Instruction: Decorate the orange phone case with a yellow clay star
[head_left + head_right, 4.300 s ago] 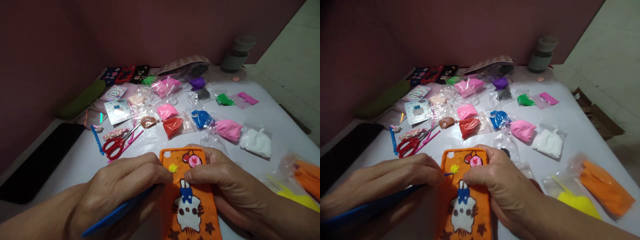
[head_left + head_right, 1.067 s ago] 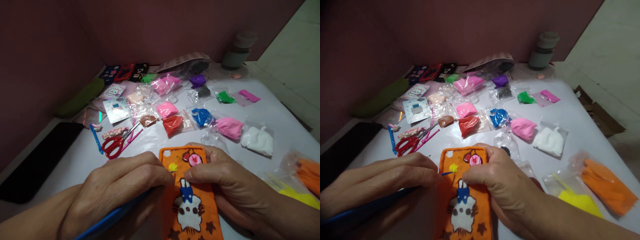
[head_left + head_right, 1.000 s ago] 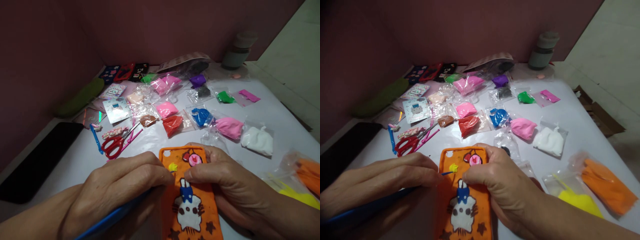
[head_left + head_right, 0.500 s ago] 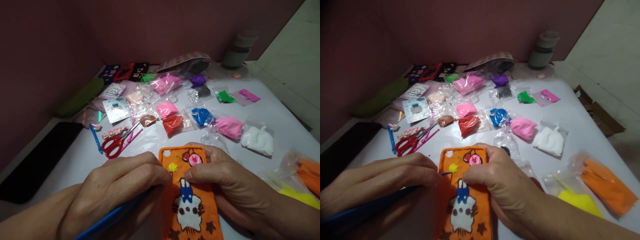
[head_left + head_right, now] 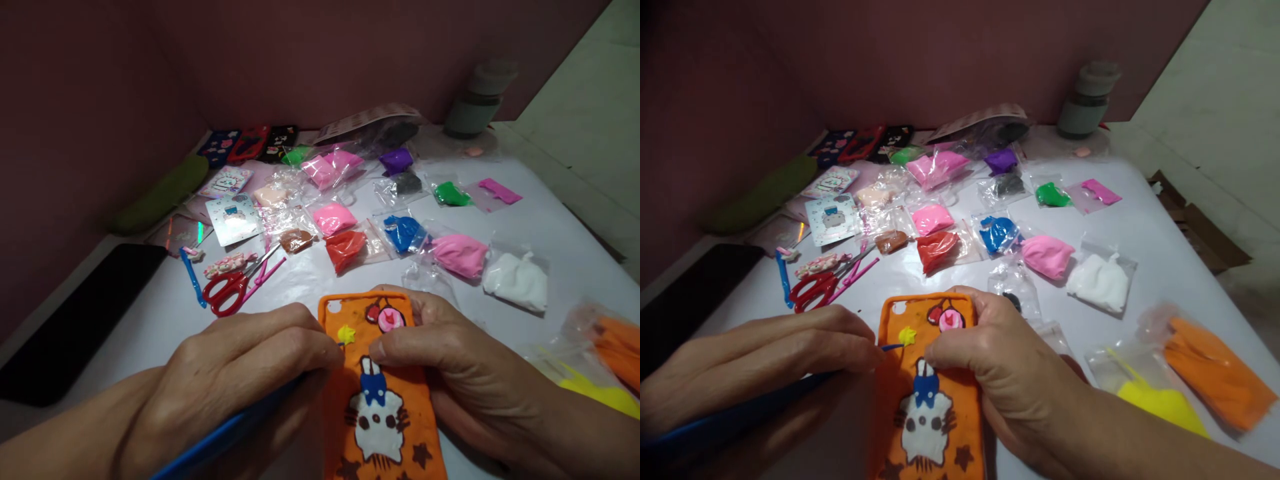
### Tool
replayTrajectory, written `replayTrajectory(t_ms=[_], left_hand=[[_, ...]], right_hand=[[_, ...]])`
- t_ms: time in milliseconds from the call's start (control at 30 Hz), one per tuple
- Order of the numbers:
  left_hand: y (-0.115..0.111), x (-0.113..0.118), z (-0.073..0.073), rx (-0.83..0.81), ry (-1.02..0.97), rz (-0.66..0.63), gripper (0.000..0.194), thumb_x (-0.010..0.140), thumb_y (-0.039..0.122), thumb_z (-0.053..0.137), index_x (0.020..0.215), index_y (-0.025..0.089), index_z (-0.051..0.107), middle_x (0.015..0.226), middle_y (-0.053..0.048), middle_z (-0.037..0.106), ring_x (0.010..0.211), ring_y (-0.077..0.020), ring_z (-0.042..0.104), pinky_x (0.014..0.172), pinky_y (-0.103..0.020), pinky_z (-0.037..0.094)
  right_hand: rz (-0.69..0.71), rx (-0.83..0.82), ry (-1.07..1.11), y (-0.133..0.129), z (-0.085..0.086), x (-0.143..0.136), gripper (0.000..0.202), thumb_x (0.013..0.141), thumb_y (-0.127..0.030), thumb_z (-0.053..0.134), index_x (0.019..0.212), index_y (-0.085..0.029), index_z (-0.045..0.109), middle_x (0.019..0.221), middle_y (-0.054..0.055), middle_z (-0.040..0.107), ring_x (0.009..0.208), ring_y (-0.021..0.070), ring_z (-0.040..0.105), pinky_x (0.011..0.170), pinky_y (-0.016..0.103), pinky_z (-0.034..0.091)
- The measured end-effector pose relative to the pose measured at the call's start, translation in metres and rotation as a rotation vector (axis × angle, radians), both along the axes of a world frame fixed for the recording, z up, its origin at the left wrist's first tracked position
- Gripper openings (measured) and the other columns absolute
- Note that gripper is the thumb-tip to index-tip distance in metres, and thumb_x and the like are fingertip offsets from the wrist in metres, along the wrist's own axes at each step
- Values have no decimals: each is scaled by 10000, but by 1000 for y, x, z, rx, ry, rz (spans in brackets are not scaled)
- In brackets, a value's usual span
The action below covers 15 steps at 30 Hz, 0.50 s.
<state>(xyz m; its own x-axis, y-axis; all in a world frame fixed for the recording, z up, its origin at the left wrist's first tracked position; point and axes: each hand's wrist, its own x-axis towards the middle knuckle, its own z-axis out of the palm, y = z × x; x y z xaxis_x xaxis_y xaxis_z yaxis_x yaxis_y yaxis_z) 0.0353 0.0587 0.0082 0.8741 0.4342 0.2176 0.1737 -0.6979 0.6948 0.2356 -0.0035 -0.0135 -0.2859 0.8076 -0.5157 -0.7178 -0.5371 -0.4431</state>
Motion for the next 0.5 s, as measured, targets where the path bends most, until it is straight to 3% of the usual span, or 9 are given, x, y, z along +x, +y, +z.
replayTrajectory(t_ms=[500], left_hand=[[0,0,-2,-3,-7,5,217,903,82,492,1054,203,592,857,-7,647,683,-98,621,579,-167,466]], right_hand=[[4,-6,4,1,-1,0,482,522,7,724,961,-192,702,734,12,701,629,179,687,671,317,560]])
